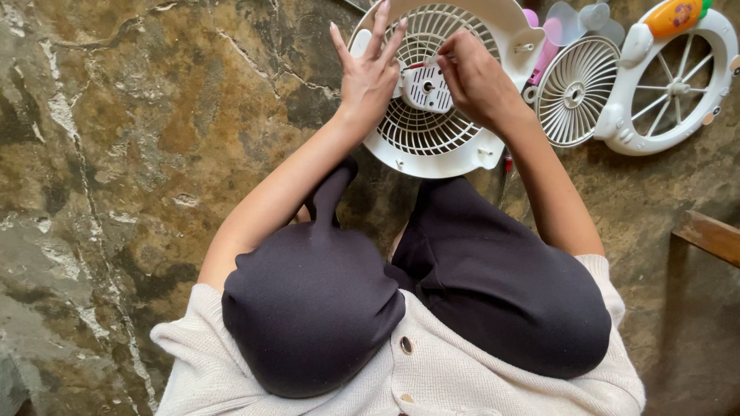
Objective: The person reassembles a small white electric fan by attaching the fan blade to the motor, securing the front grille, and fastening the rear grille with screws. The person uses a screwdriver to tighten the screws and ensures all components are properly aligned.
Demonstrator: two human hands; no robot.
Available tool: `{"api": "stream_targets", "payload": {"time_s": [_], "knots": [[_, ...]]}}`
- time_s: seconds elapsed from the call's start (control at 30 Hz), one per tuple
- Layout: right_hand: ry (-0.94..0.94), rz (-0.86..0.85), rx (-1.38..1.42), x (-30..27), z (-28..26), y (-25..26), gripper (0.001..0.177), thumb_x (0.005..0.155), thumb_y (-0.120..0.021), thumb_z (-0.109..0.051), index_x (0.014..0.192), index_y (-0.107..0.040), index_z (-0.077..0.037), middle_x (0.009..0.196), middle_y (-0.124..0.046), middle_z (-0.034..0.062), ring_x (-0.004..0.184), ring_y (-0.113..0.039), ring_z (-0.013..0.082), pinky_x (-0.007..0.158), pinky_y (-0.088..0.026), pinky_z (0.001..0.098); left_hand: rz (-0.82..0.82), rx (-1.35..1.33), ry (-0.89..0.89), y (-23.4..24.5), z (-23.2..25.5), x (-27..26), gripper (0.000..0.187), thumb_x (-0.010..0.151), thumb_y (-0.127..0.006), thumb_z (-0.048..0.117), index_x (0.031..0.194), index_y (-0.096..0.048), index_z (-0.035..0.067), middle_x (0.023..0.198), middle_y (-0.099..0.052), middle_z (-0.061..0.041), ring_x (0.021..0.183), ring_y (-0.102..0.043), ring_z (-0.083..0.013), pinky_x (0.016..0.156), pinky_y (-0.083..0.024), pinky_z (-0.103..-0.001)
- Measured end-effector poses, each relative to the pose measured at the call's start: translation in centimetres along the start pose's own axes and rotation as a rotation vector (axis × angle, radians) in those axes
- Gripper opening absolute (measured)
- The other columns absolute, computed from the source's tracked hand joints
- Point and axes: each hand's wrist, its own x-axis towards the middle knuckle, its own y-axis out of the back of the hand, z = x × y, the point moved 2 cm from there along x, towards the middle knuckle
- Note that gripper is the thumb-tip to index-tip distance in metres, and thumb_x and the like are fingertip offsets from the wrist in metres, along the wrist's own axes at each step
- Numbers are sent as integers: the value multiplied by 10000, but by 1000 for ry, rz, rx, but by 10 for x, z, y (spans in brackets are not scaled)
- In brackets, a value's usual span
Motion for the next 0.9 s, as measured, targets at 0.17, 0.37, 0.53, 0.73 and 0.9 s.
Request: {"api": "stream_targets", "payload": {"time_s": [0.17, 0.37, 0.53, 0.73, 0.9], "knots": [[44, -4, -34, 1, -10, 2, 154, 1157, -536, -115, 1118, -481, 23, 977, -559, 178, 867, -603, 303, 793, -519, 422, -25, 22, -43, -7, 1, 0, 19, 815, -751, 103, 808, -742, 119, 1744, -230, -8, 1567, 74, -405, 1105, -145, -863], [85, 33, -24, -1, -10, 1, 152, 1154, -538, -111, 1125, -476, 24, 980, -561, 177, 876, -603, 309, 792, -510, 425, -15, 62, -56, -6, 1, 0, 34, 790, -761, 95, 812, -742, 113, 1743, -212, -16, 1563, 74, -416, 1107, -175, -850], [69, 17, -51, 2, -6, -2, 152, 1163, -535, -112, 1120, -476, 21, 968, -556, 173, 849, -596, 295, 780, -514, 409, -38, 35, -62, -8, 1, -1, 34, 797, -772, 107, 800, -738, 104, 1748, -209, -20, 1560, 75, -419, 1099, -181, -853], [85, 26, -68, 4, -9, -2, 153, 1152, -547, -111, 1105, -481, 19, 965, -555, 171, 862, -599, 308, 800, -511, 422, -30, 66, -60, -10, 1, 1, 55, 785, -767, 81, 788, -725, 117, 1741, -206, -17, 1555, 86, -423, 1100, -174, -852], [113, 46, -105, 3, -12, -2, 153, 1149, -564, -108, 1097, -481, 9, 964, -552, 163, 876, -600, 318, 815, -509, 430, -56, 79, -61, -11, 1, 2, 70, 784, -770, 79, 773, -717, 124, 1742, -200, -15, 1554, 89, -423, 1103, -172, -852]]}}
